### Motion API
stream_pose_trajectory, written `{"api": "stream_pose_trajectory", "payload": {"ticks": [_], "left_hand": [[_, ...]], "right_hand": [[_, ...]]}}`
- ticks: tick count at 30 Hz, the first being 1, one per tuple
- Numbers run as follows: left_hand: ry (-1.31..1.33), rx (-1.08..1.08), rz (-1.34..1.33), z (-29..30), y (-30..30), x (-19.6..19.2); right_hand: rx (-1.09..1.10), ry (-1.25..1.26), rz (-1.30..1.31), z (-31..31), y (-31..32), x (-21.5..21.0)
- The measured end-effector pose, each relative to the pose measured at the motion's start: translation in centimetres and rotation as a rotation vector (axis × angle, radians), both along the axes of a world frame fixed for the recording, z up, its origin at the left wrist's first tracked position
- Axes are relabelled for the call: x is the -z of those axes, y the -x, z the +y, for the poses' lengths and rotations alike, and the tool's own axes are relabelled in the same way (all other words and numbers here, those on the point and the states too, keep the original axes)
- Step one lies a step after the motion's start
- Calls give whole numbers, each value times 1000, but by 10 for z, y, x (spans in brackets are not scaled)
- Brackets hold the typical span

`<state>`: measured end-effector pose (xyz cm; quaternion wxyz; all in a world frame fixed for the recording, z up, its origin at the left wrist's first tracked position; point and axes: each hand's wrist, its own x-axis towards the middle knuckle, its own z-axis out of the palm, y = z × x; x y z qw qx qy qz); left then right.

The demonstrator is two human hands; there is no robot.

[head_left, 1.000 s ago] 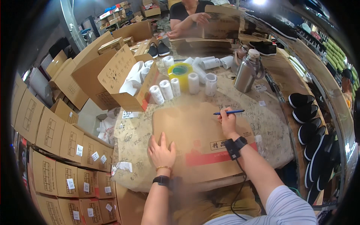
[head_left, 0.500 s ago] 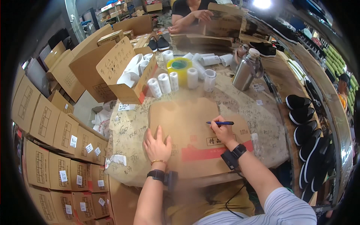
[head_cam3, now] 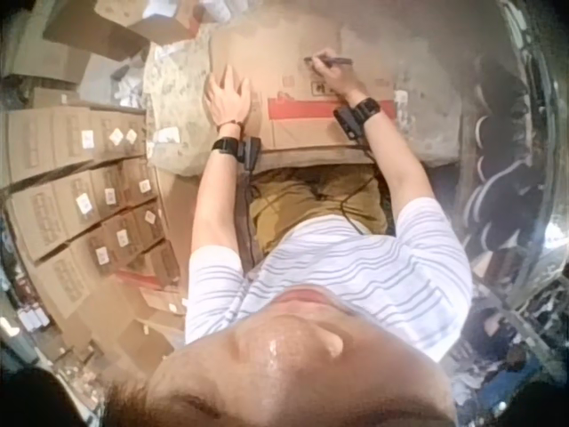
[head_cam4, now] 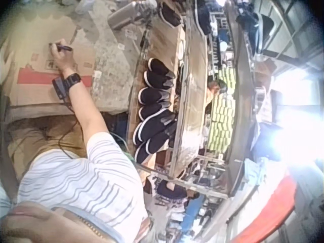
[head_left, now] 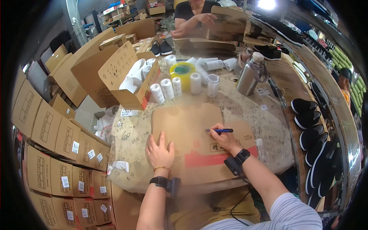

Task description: The recorder is packing shoes into boxes, writing on boxes, and organizing them in a warehouse environment.

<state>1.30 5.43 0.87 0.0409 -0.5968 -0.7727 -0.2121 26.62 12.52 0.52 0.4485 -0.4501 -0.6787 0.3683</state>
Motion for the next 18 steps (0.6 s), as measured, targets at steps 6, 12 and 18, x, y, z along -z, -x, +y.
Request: {"api": "stream_pose_trajectory", "payload": {"ticks": [6,12,18], "left_hand": [[19,2,-13,1,0,0],[24,4,-10,1,-1,0],[33,8,-15,1,-2,-4]], "right_hand": [[18,28,24,1,-3,1],[138,-7,-41,1,-2,-4],[191,74,200,-3,-9,0]]}}
